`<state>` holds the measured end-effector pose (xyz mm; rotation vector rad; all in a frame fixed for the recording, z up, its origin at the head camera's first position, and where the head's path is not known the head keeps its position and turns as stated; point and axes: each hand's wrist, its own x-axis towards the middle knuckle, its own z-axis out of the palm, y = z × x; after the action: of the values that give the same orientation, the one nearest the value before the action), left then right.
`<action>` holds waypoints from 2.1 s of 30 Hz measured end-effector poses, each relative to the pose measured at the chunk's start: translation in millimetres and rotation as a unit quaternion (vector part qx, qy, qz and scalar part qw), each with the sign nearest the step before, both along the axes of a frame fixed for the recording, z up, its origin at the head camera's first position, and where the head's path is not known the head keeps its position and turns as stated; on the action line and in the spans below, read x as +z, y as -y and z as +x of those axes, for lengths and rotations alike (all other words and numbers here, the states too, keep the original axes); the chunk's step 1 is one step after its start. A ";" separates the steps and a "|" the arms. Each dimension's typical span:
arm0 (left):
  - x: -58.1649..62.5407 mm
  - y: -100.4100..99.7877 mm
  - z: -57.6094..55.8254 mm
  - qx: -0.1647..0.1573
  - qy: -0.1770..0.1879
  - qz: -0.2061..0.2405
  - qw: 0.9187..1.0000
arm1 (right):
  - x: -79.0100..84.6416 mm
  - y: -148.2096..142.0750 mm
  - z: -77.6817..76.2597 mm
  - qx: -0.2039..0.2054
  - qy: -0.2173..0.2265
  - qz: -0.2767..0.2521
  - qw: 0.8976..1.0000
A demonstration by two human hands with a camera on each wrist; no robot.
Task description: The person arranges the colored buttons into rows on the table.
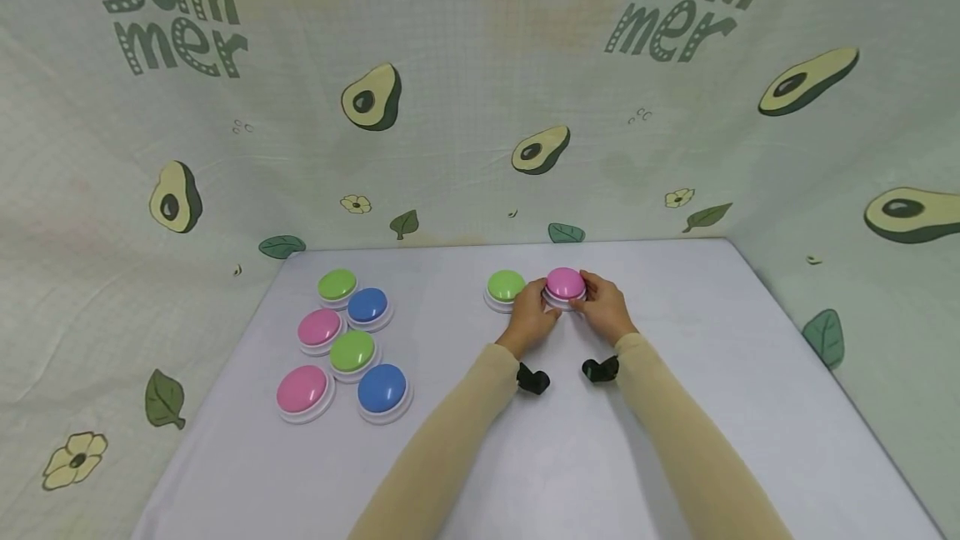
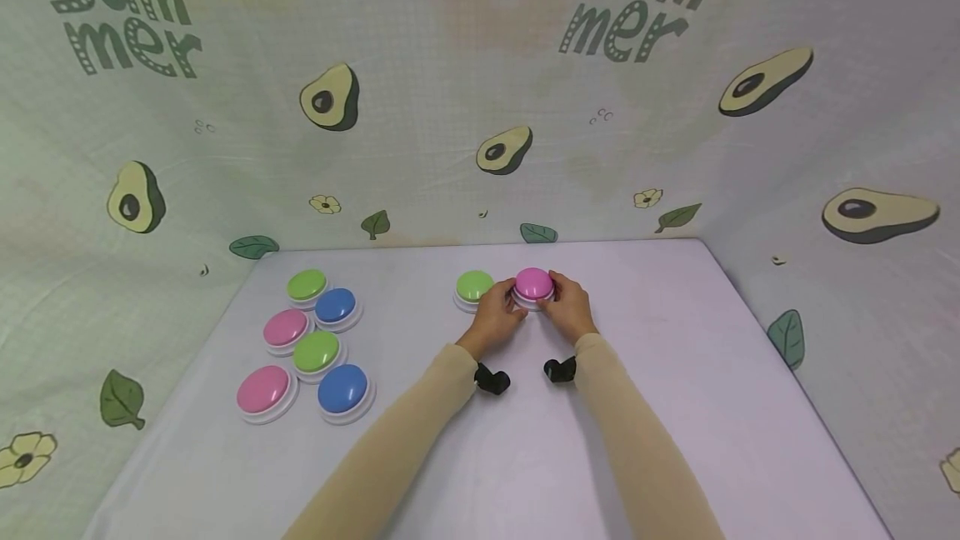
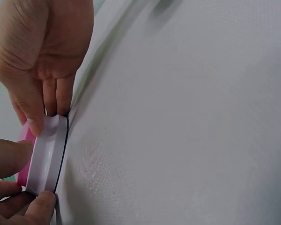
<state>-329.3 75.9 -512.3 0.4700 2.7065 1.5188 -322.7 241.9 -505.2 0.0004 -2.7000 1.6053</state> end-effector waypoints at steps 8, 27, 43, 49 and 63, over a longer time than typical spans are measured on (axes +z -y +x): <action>-2.3 0.6 -1.3 -0.011 0.006 -0.005 1.000 | -2.7 0.4 -2.1 0.004 -0.002 0.020 1.000; 0.7 1.5 1.8 -0.014 0.018 -0.029 0.999 | -1.7 0.3 -1.3 0.009 0.006 0.033 0.999; -1.1 7.3 13.2 -0.016 0.043 -0.007 0.999 | -5.5 3.2 5.2 -0.011 -0.014 0.031 0.999; 1.0 20.6 26.0 -0.024 0.041 0.001 0.999 | -3.5 9.2 17.7 -0.034 0.002 0.048 0.998; 23.2 71.8 66.2 -0.029 0.023 0.039 0.999 | 11.4 46.1 48.5 -0.097 -0.048 0.039 0.993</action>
<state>-263.1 4.1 -489.1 0.5042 2.5847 1.6040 -274.2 195.8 -493.8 -0.1747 -2.5961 1.4094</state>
